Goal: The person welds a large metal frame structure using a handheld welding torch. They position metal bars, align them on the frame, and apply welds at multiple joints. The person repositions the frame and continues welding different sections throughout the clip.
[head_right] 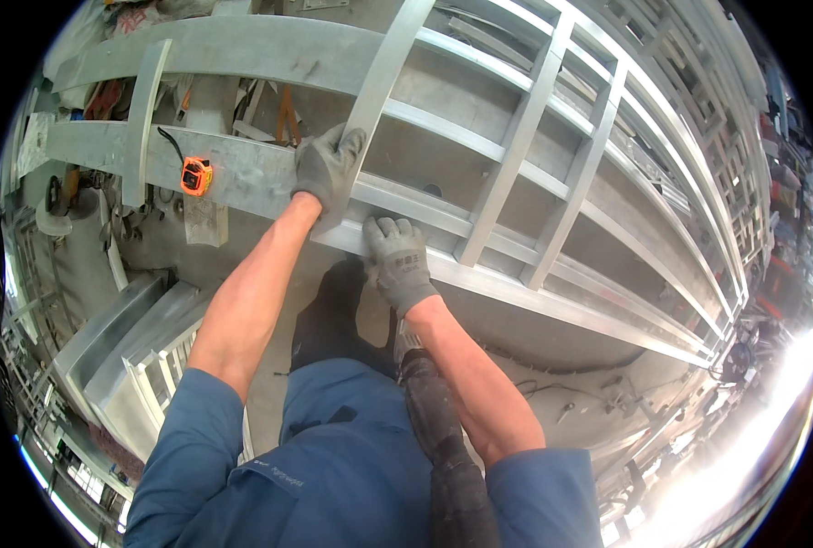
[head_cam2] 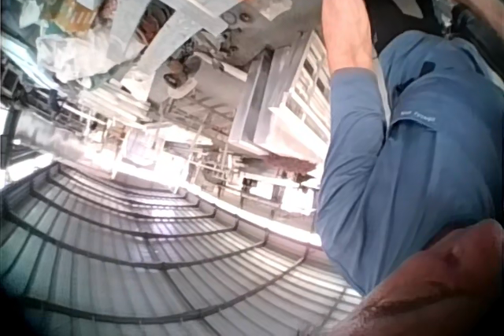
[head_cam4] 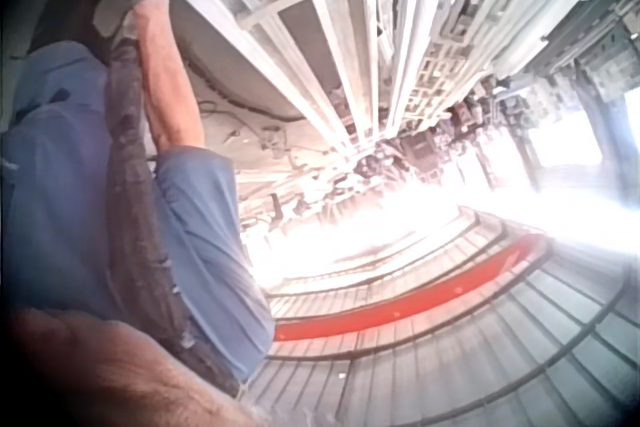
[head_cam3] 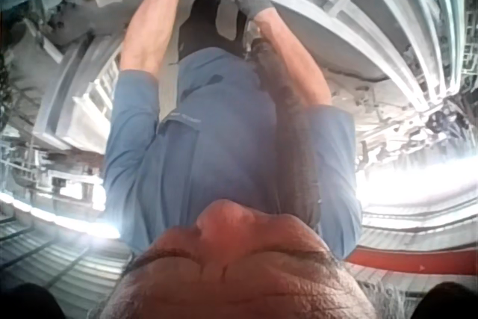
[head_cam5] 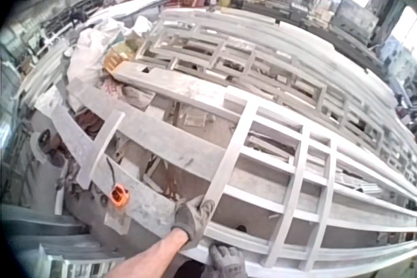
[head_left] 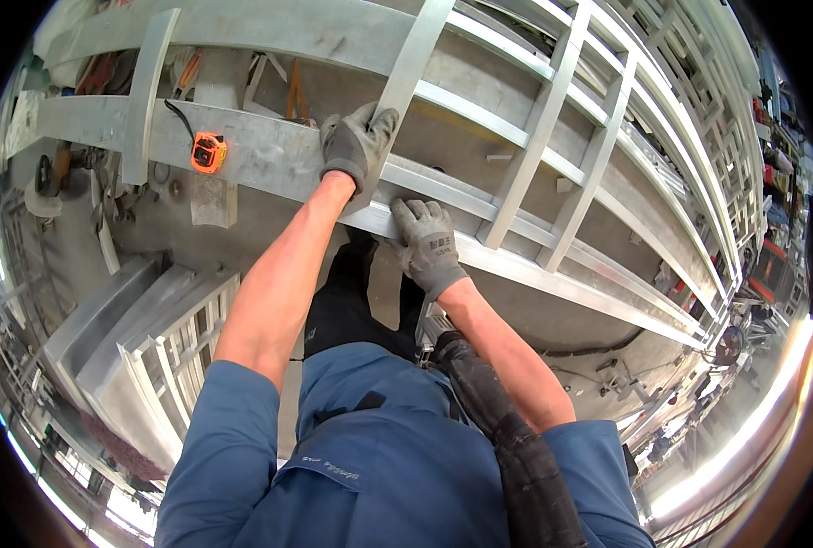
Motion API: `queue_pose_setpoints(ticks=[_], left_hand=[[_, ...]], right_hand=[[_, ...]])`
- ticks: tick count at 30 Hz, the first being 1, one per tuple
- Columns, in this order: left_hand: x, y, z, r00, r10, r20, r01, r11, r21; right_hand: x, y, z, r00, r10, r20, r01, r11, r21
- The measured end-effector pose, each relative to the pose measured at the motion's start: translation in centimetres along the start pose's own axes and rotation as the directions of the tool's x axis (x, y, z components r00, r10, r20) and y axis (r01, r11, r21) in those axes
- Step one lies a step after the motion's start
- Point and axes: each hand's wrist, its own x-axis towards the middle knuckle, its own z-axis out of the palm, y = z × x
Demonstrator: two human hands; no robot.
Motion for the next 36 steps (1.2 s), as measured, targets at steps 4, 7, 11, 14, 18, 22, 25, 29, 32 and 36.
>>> queue_pose_setpoints(ticks=[4,7,11,14,18,22,25,29,32,36], left_hand=[[0.4,-0.7,0.4,0.999,0.032,-0.029,-0.033,0.999,-0.025],[0.8,-1.2,0.7,0.999,0.043,-0.032,-0.046,0.996,-0.07],[0.7,-1.7,1.0,0.999,0.014,-0.045,-0.021,0.988,-0.153],[0.8,-1.0,0.7,0.997,-0.077,0.029,0.08,0.991,-0.108],[0.3,0.0,0.4,0.997,-0.078,0.0,0.077,0.984,-0.162],[0.2,-0.1,0.3,0.996,-0.091,-0.012,0.089,0.988,-0.125],[0.2,0.3,0.0,0.995,-0.098,-0.01,0.097,0.99,-0.101],[0.1,0.3,0.4,0.991,-0.133,-0.013,0.127,0.967,-0.221],[0.6,-0.3,0.4,0.984,-0.173,0.034,0.176,0.971,-0.164],[0.5,0.2,0.3,0.975,-0.214,0.053,0.221,0.95,-0.219]], right_hand=[[0.2,-0.1,-0.1,1.0,0.002,-0.011,-0.002,1.0,-0.019],[0.2,-0.1,-0.1,1.0,0.002,-0.01,-0.002,1.0,-0.02],[0.2,-0.3,-0.2,1.0,0.021,0.006,-0.021,1.0,-0.01],[0.4,0.1,0.3,0.999,-0.01,-0.035,0.01,1.0,-0.008],[0.6,-1.0,-0.7,0.998,0.07,0.005,-0.07,0.997,0.044],[1.0,-1.2,-1.2,0.991,0.131,0.01,-0.13,0.971,0.201],[1.6,-1.3,-1.7,0.982,0.178,0.059,-0.187,0.939,0.288],[2.0,-1.8,-1.4,0.975,0.206,0.089,-0.224,0.914,0.339],[2.8,-2.5,-1.5,0.948,0.287,0.137,-0.317,0.883,0.346],[4.4,-4.8,-1.9,0.851,0.495,0.174,-0.525,0.813,0.252]])
